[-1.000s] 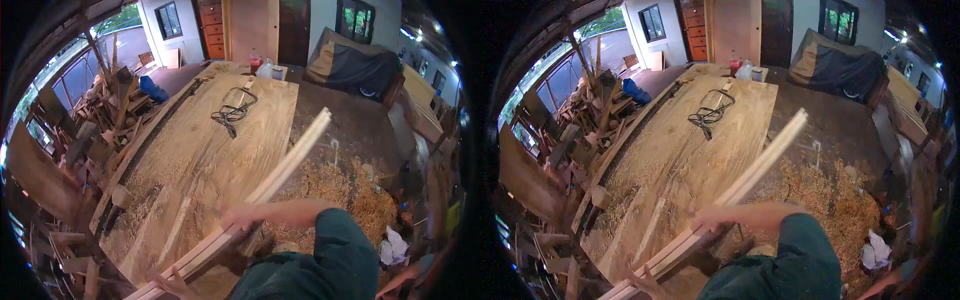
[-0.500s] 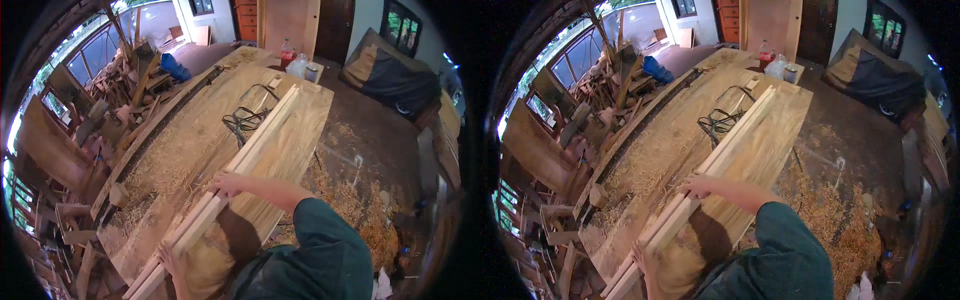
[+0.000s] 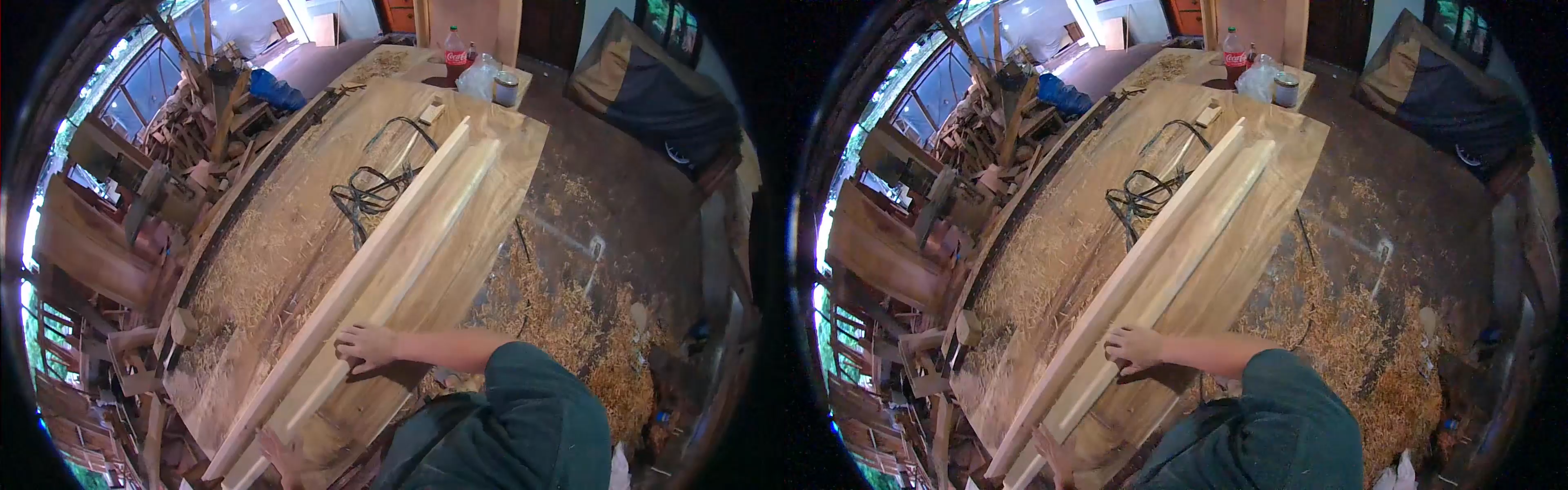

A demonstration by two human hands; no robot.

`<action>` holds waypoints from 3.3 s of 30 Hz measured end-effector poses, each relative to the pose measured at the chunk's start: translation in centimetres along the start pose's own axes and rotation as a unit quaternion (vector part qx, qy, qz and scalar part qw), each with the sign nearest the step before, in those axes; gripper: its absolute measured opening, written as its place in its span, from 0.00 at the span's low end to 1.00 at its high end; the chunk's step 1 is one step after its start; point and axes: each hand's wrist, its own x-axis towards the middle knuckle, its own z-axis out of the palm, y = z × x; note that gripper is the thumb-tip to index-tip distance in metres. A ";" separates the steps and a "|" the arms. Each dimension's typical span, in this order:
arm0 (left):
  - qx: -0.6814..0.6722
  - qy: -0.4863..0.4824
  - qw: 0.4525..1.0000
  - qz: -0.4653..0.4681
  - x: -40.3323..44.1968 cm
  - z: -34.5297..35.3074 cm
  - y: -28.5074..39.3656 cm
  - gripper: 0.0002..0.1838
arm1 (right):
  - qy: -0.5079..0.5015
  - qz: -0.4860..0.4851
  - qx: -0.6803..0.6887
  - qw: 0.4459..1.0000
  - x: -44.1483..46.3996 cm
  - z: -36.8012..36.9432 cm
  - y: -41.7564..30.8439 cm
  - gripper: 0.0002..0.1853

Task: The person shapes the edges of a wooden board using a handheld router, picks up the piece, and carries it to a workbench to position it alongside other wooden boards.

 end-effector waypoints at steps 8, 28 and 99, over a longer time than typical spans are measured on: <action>-0.016 -0.100 0.993 0.067 2.2 -0.7 2.4 0.69 | -0.069 0.088 -0.113 0.987 -0.1 -0.5 -1.9 0.52; 0.000 0.076 0.983 0.165 -19.8 -17.9 -3.9 0.52 | -0.051 0.054 0.045 0.996 -9.6 2.0 -25.2 0.52; -0.084 0.066 0.990 0.097 -7.2 -2.0 -5.2 0.29 | -0.066 0.288 -0.184 0.937 -4.2 -3.1 -10.6 0.54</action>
